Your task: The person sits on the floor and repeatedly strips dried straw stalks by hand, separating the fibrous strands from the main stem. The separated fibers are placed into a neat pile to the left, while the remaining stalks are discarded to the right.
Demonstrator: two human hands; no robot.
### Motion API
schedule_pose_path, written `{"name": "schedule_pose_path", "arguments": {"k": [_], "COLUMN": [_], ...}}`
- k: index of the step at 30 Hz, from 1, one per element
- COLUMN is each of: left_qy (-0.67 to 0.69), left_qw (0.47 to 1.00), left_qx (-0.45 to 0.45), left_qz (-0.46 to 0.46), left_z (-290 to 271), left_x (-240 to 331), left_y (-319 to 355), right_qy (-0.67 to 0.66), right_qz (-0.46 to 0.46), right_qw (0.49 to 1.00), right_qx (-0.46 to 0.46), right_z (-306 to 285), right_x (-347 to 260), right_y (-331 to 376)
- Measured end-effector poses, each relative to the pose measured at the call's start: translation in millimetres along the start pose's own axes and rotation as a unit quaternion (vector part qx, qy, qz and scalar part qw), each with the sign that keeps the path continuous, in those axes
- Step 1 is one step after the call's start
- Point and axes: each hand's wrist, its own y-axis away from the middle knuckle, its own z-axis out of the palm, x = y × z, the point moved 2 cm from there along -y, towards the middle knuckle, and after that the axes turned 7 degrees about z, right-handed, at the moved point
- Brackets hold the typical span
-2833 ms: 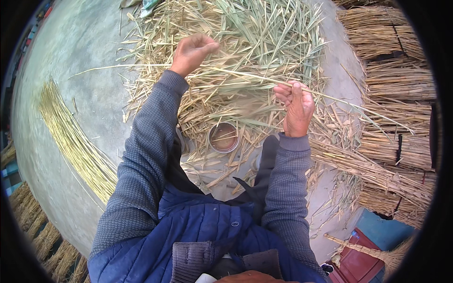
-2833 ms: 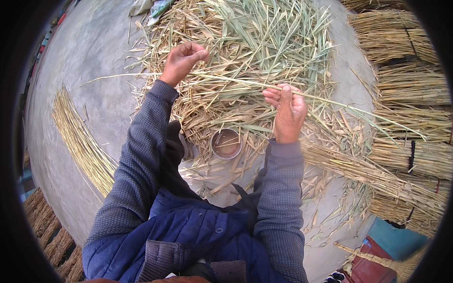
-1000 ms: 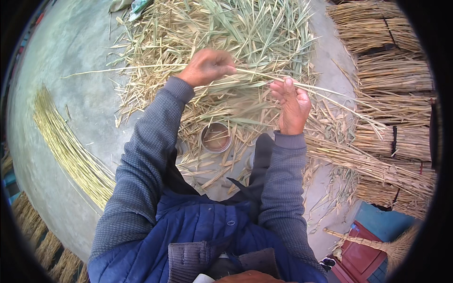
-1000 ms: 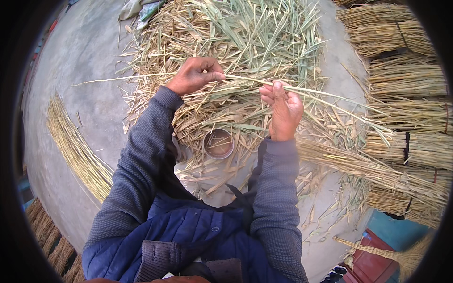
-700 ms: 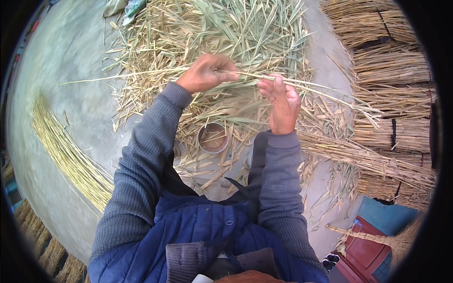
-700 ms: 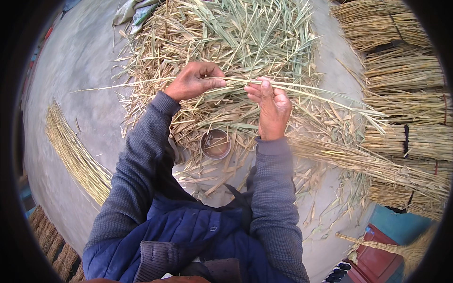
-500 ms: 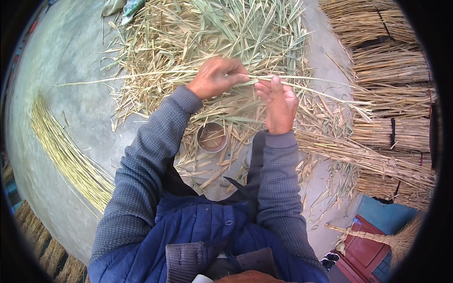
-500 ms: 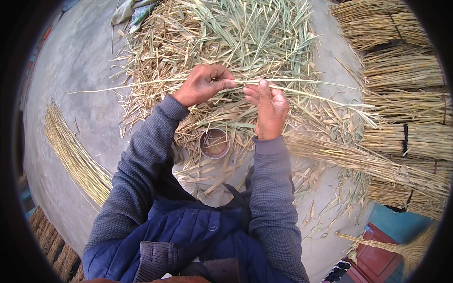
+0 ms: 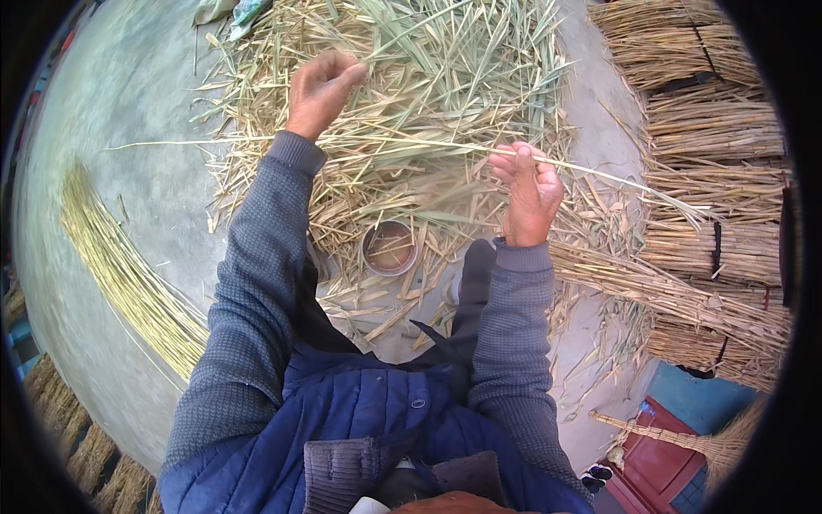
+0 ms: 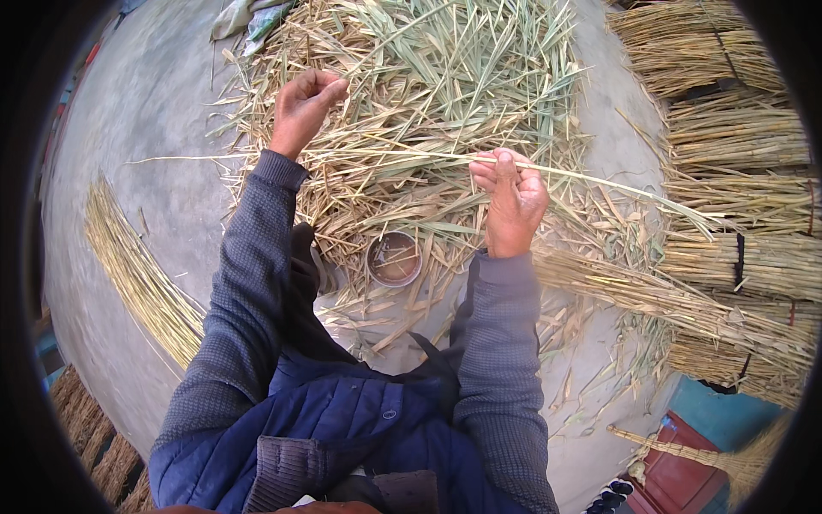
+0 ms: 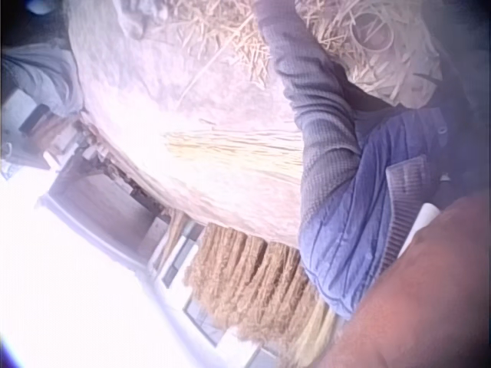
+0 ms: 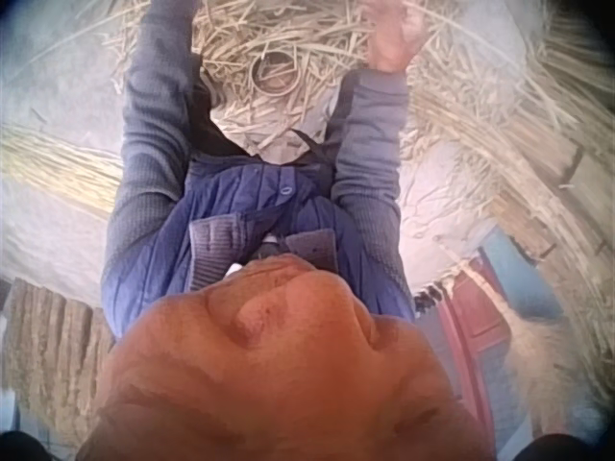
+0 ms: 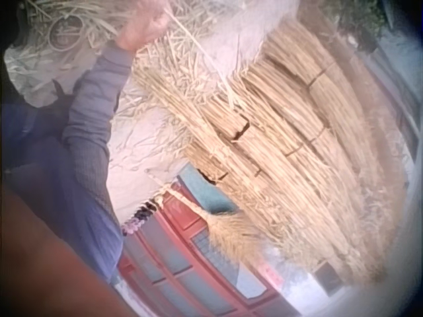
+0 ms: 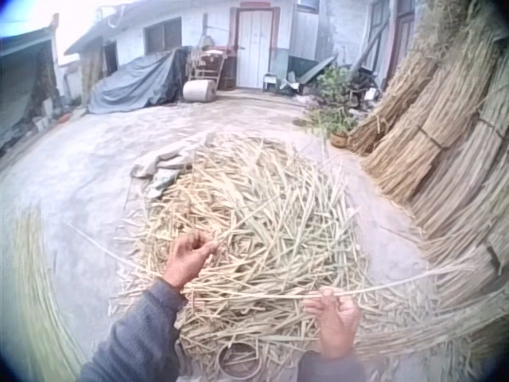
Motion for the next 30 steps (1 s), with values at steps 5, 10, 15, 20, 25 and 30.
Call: {"name": "schedule_pose_path", "arguments": {"k": [5, 10, 15, 20, 25, 30], "left_qy": [-0.204, -0.031, 0.083, 0.054, -0.054, -0.209], "left_qw": [0.95, 0.953, 0.95, 0.943, 0.931, 0.872], "left_qx": [-0.096, -0.279, -0.282, -0.316, -0.255, -0.19], "left_qz": [0.214, 0.113, 0.105, 0.092, 0.255, 0.4], "left_z": [13, 37, 42, 45, 44, 45], "left_x": [-1, 11, 21, 18, 6, -10], "left_y": [16, 32, 38, 40, 49, 71], "right_qy": [-0.008, -0.009, 0.016, 0.086, 0.372, 0.651], "right_qz": [0.001, -0.005, 0.038, 0.016, -0.061, -0.158], "right_qw": [1.0, 1.0, 0.995, 0.992, 0.925, 0.734], "right_qx": [0.018, 0.025, -0.093, -0.086, -0.05, -0.108], "right_z": [0, 12, 36, 30, 31, 31], "right_x": [-4, -5, 8, 14, 25, 41], "right_y": [-3, -1, 7, 7, 8, 0]}}
